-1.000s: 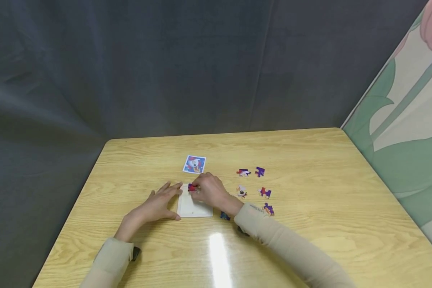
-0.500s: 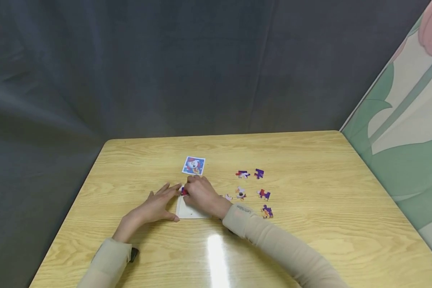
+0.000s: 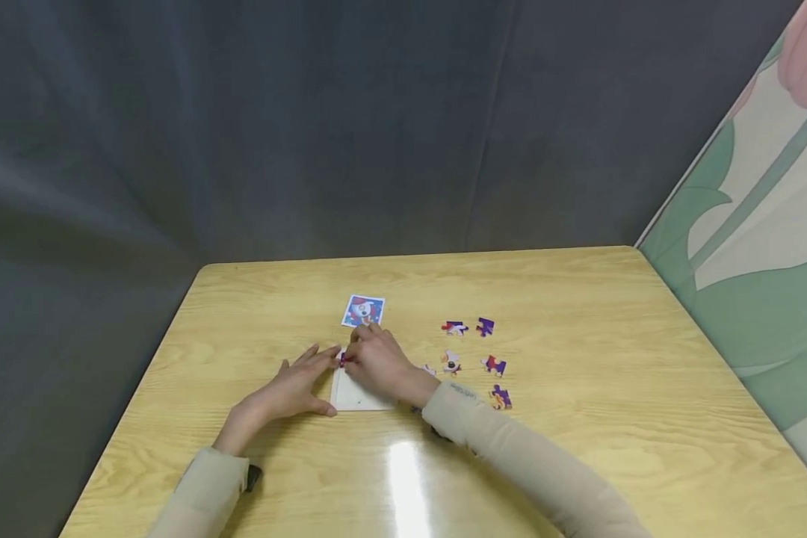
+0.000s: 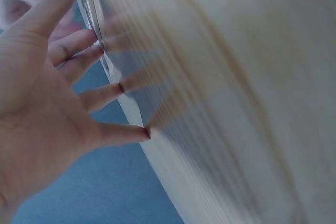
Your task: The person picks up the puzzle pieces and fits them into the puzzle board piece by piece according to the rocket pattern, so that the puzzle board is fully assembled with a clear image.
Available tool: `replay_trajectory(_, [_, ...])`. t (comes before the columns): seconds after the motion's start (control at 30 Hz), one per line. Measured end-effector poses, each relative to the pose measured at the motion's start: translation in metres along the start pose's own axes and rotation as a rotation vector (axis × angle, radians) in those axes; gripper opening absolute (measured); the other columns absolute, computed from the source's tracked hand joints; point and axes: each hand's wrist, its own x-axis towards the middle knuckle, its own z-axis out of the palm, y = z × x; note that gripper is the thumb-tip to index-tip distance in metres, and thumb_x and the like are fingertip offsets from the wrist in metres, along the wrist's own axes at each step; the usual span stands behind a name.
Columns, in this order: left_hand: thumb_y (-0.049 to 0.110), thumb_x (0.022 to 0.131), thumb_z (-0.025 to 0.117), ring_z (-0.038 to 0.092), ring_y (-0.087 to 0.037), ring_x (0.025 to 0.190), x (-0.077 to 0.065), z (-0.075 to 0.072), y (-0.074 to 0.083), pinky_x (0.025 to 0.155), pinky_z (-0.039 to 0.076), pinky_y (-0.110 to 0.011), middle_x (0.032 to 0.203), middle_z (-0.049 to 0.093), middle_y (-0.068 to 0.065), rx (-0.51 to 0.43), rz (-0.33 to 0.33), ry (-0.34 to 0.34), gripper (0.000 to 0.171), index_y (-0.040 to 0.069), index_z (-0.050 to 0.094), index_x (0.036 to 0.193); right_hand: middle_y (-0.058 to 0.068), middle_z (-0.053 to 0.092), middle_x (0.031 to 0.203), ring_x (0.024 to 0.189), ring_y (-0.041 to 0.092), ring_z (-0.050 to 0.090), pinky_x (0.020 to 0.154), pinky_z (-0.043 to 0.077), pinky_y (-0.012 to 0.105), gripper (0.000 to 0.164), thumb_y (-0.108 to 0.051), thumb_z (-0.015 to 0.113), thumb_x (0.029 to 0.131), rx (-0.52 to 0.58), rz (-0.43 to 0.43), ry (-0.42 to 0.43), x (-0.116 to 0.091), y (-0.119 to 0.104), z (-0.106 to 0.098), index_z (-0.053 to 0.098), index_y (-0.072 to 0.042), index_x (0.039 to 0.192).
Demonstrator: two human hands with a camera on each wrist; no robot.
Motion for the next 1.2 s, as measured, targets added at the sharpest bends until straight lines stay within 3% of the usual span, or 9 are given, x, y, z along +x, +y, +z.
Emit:
replay_trajectory(0.17, [0.039,0.073,0.082,0.010,-0.040,0.145,-0.002,0.006,-0.001,0.097,0.010,-0.082,0.158,0.024,-0.006,0.006,-0.020,-0.005,0.078,0.010,0.049,0.138,0.005,0.064,0.117,0.101,0.021,0.054,0.085,0.047,0.035,0.025,-0.019,0.072,0.087,0.087,-0.012,0.179,-0.010,0.033,-0.018,0.071,-0.009,0.110])
replay_trajectory(0.3, [0.036,0.072,0.083,0.009,-0.039,0.145,-0.002,0.003,-0.001,0.098,0.008,-0.081,0.158,0.024,-0.005,-0.001,-0.029,0.009,0.077,0.010,0.049,0.137,0.009,0.067,0.117,0.105,0.025,0.058,0.085,0.049,0.041,0.031,-0.014,0.073,0.086,0.149,0.023,0.252,-0.029,0.073,-0.038,0.068,-0.006,0.116])
replay_trajectory(0.4, [0.035,0.073,0.083,0.008,-0.039,0.145,-0.001,0.000,0.000,0.099,0.006,-0.080,0.158,0.024,-0.006,-0.003,-0.032,0.013,0.078,0.010,0.048,0.139,0.011,0.069,0.115,0.101,0.027,0.060,0.080,0.050,0.042,0.033,-0.014,0.073,0.086,0.154,0.069,0.264,-0.049,0.104,-0.049,0.068,-0.003,0.117])
replay_trajectory(0.5, [0.036,0.073,0.082,0.008,-0.039,0.145,0.000,-0.002,0.001,0.099,0.006,-0.080,0.158,0.023,-0.007,0.000,-0.031,0.008,0.080,0.010,0.048,0.140,0.014,0.069,0.114,0.084,0.027,0.057,0.070,0.047,0.038,0.038,-0.014,0.074,0.085,0.160,0.135,0.230,-0.068,0.130,-0.055,0.066,0.000,0.119])
replay_trajectory(0.63, [0.036,0.073,0.082,0.009,-0.041,0.145,0.001,-0.004,0.002,0.098,0.006,-0.081,0.158,0.024,-0.009,0.001,-0.025,0.009,0.080,0.009,0.047,0.140,0.018,0.066,0.118,0.081,0.027,0.052,0.079,0.042,0.043,0.046,-0.015,0.076,0.083,0.197,0.211,0.144,-0.084,0.153,-0.058,0.063,0.002,0.123])
replay_trajectory(0.77, [0.036,0.073,0.081,0.010,-0.042,0.144,0.000,-0.005,0.005,0.098,0.007,-0.081,0.157,0.025,-0.009,0.000,-0.028,0.018,0.079,0.009,0.048,0.140,0.022,0.062,0.117,0.092,0.030,0.057,0.099,0.034,0.058,0.049,-0.015,0.077,0.082,0.208,0.189,0.109,-0.088,0.163,-0.058,0.061,0.005,0.123])
replay_trajectory(0.87, [0.037,0.074,0.081,0.011,-0.042,0.144,0.000,-0.004,0.006,0.097,0.007,-0.081,0.157,0.026,-0.010,0.002,-0.022,0.016,0.078,0.009,0.048,0.139,0.023,0.061,0.113,0.089,0.031,0.056,0.098,0.033,0.060,0.047,-0.014,0.078,0.081,0.209,0.175,0.110,-0.089,0.164,-0.057,0.063,0.006,0.120])
replay_trajectory(1.2, [0.036,0.074,0.081,0.008,-0.040,0.145,-0.001,0.000,0.004,0.099,0.005,-0.080,0.159,0.023,-0.008,0.000,-0.030,0.002,0.079,0.010,0.047,0.140,0.022,0.060,0.109,0.083,0.030,0.056,0.082,0.037,0.046,0.036,-0.013,0.075,0.084,0.196,0.175,0.132,-0.086,0.160,-0.052,0.067,0.005,0.114])
